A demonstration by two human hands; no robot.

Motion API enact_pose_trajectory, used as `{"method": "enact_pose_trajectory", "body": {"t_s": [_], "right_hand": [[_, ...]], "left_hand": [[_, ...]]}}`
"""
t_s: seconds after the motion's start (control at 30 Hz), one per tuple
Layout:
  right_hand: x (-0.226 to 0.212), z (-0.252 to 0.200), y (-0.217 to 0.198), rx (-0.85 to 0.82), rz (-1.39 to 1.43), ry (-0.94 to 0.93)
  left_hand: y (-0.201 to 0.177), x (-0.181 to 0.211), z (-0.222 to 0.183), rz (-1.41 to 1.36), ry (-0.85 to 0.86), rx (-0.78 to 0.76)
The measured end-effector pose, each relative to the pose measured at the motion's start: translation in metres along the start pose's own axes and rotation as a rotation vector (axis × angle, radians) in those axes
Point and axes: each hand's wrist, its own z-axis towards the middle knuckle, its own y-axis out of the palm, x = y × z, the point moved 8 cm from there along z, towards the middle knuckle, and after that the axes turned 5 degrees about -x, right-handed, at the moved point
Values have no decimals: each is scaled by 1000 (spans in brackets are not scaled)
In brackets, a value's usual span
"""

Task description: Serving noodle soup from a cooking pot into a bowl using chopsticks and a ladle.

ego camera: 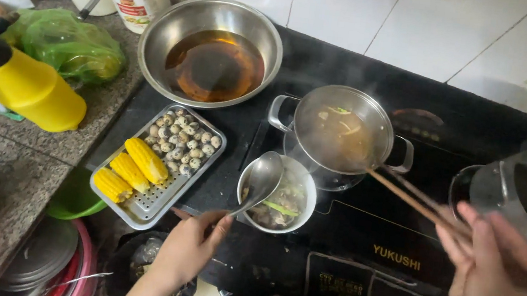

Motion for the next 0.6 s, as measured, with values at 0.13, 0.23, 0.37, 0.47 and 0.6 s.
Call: {"method": "enact_pose_trajectory", "body": {"t_s": [0.13, 0.23, 0.37, 0.47, 0.6], "right_hand": [[58, -25, -12, 9, 172, 243], [61, -39, 20, -3, 245, 321], [115, -24, 65, -61, 548, 397], [138, -15, 98, -84, 716, 460], [147, -15, 112, 16, 731, 558]], "left_hand": [[-11, 3, 3, -6, 18, 14], [-13, 3, 6, -1, 35, 34], [-14, 3, 5, 8, 63, 55], [-17, 5, -1, -7, 31, 36], [-17, 2, -6, -34, 8, 42]]}}
